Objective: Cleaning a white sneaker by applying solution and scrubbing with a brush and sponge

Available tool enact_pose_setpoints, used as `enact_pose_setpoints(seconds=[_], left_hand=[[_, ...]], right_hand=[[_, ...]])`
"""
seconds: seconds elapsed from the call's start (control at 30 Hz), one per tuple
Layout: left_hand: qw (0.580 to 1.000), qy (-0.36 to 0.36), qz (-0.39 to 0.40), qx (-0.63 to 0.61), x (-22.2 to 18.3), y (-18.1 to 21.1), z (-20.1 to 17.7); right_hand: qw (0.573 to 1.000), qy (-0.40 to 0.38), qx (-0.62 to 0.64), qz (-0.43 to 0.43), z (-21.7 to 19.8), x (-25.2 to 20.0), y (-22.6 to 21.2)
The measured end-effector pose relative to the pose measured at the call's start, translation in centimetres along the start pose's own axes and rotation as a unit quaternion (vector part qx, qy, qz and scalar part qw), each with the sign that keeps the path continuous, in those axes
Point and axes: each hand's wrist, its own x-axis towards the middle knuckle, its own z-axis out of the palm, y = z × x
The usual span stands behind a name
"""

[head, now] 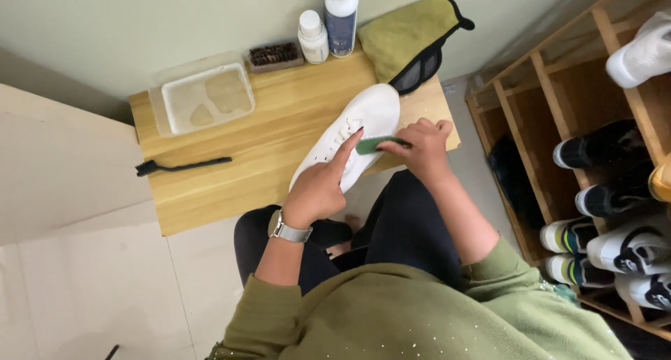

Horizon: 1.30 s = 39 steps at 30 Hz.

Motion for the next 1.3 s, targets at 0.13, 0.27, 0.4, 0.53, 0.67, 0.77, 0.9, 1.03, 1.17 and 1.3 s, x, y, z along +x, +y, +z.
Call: enact_pose_setpoints(seconds=[0.13, 0.27, 0.4, 0.53, 0.67, 0.77, 0.9, 1.03, 1.17, 1.3], left_hand=[[1.0, 0.001, -0.004, -0.009, -0.3, 0.7, -0.4], [1.0, 0.003, -0.005, -0.009, -0.1, 0.8, -0.6], [1.0, 0.007, -0.006, -0.012, 0.0, 0.6, -0.5], [1.0, -0.004, -0.014, 0.0, -0.3, 1.0, -0.8], [1.0, 0.002, -0.011, -0.003, -0.4, 1.2, -0.9], [1.0, -0.002, -0.008, 0.0, -0.2, 0.9, -0.9], [1.0, -0.003, -0.011, -0.001, -0.4, 1.3, -1.0], [1.0, -0.007, -0.015, -0.002, -0.3, 1.0, -0.8], [1.0, -0.001, -0.008, 0.002, -0.1, 1.1, -1.1], [1.0, -0.003, -0.022, 0.002, 0.0, 1.2, -0.9]], right_hand=[[0.995, 0.067, -0.067, 0.018, -0.7, 1.3, 4.0], [0.998, 0.043, -0.047, -0.011, -1.0, 1.7, 2.6], [0.997, 0.06, -0.052, 0.018, -0.4, 2.0, 4.4], [1.0, -0.003, 0.0, -0.001, -0.7, 1.6, 1.6], [0.998, 0.017, 0.003, 0.058, 0.4, 0.5, 1.1], [0.998, 0.035, -0.024, 0.054, 0.4, 1.0, 3.2], [0.998, 0.038, -0.055, -0.003, 2.2, -0.1, 3.9], [0.994, 0.035, -0.093, 0.037, 0.4, 0.4, 4.6], [0.998, 0.024, -0.038, 0.036, -0.1, 1.1, 3.2], [0.992, 0.054, 0.005, 0.111, -0.5, 1.7, 5.5]])
